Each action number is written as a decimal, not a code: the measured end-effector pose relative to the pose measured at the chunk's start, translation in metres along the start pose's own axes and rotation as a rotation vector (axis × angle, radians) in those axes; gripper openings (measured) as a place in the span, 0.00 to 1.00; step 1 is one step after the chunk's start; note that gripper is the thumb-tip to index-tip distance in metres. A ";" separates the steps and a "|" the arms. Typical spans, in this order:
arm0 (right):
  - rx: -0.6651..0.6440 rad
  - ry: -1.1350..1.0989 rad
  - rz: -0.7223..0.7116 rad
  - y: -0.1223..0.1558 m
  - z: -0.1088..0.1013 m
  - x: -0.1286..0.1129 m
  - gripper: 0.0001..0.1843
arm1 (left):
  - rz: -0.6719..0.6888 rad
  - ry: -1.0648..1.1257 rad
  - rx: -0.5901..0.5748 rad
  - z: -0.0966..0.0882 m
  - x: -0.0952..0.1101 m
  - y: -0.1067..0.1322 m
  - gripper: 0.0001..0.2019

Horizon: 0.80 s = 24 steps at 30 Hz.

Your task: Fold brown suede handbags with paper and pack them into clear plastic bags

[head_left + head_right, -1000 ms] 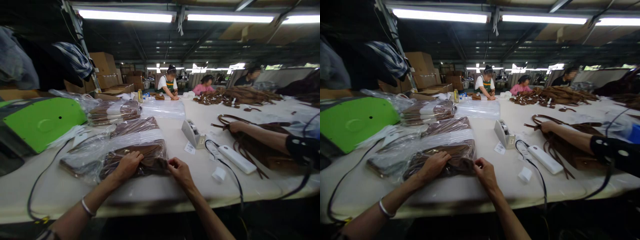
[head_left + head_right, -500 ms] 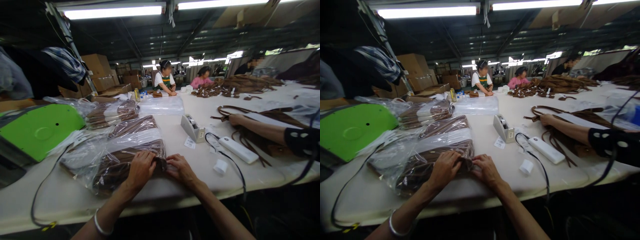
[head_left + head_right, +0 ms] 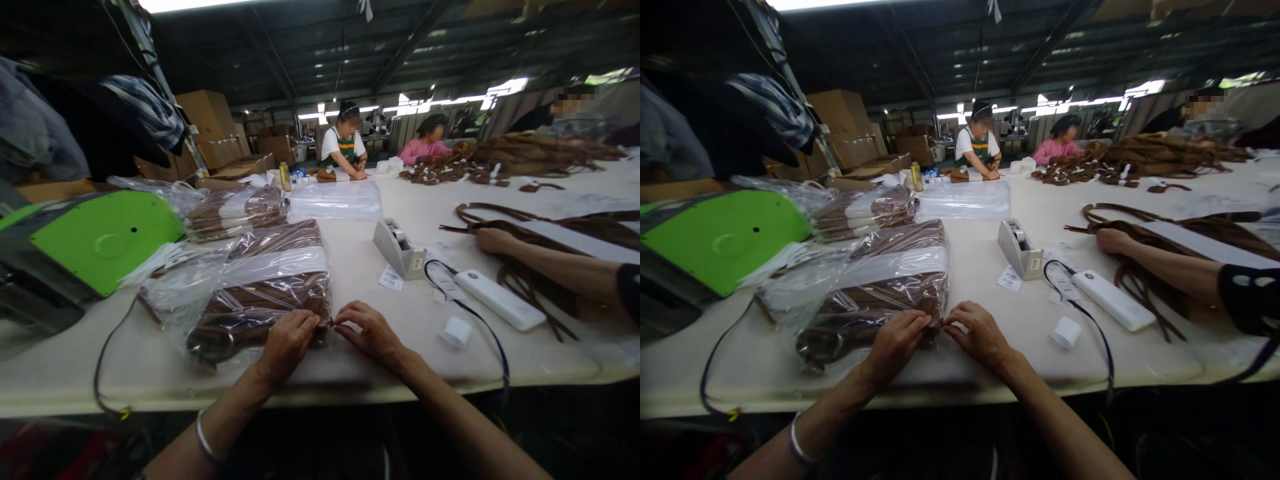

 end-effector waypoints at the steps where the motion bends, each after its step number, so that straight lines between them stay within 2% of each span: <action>1: 0.034 -0.041 0.019 -0.002 -0.002 -0.002 0.06 | -0.009 0.020 -0.010 0.001 -0.001 0.002 0.11; 4: 0.109 -0.098 0.112 -0.006 -0.004 -0.007 0.07 | -0.043 0.061 -0.074 -0.003 -0.006 0.005 0.17; 6: 0.134 -0.100 0.238 -0.006 -0.002 -0.007 0.08 | -0.074 0.040 -0.108 -0.011 -0.012 0.005 0.21; 8: 0.096 -0.139 0.386 -0.001 0.004 -0.003 0.08 | -0.126 0.001 -0.115 -0.022 -0.018 0.005 0.24; 10: 0.035 -0.181 0.476 0.005 0.011 -0.001 0.09 | -0.177 -0.015 -0.133 -0.031 -0.023 0.005 0.21; 12: 0.005 -0.180 0.475 0.009 0.019 -0.001 0.14 | -0.202 -0.001 -0.173 -0.036 -0.026 0.003 0.17; 15: 0.032 -0.065 0.398 0.012 0.030 -0.006 0.21 | -0.188 -0.012 -0.242 -0.035 -0.026 -0.001 0.20; 17: 0.072 0.070 0.342 0.011 0.036 -0.011 0.19 | -0.164 -0.087 -0.288 -0.031 -0.026 -0.006 0.21; 20: 0.104 0.346 0.288 0.009 0.046 -0.017 0.16 | -0.102 -0.201 -0.337 -0.026 -0.028 -0.013 0.13; 22: 0.102 0.514 0.271 0.007 0.053 -0.019 0.12 | -0.055 -0.236 -0.314 -0.027 -0.031 -0.017 0.08; 24: 0.096 0.592 0.252 0.004 0.059 -0.020 0.07 | -0.020 -0.267 -0.244 -0.030 -0.037 -0.021 0.07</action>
Point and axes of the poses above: each hand's wrist, its own y-axis away from the middle knuckle, its own z-axis out of the palm, x = y × z, the point moved 3 cm from there along -y, towards the middle knuckle, and after that the axes turned 15 degrees about x, right-handed, at the moved point
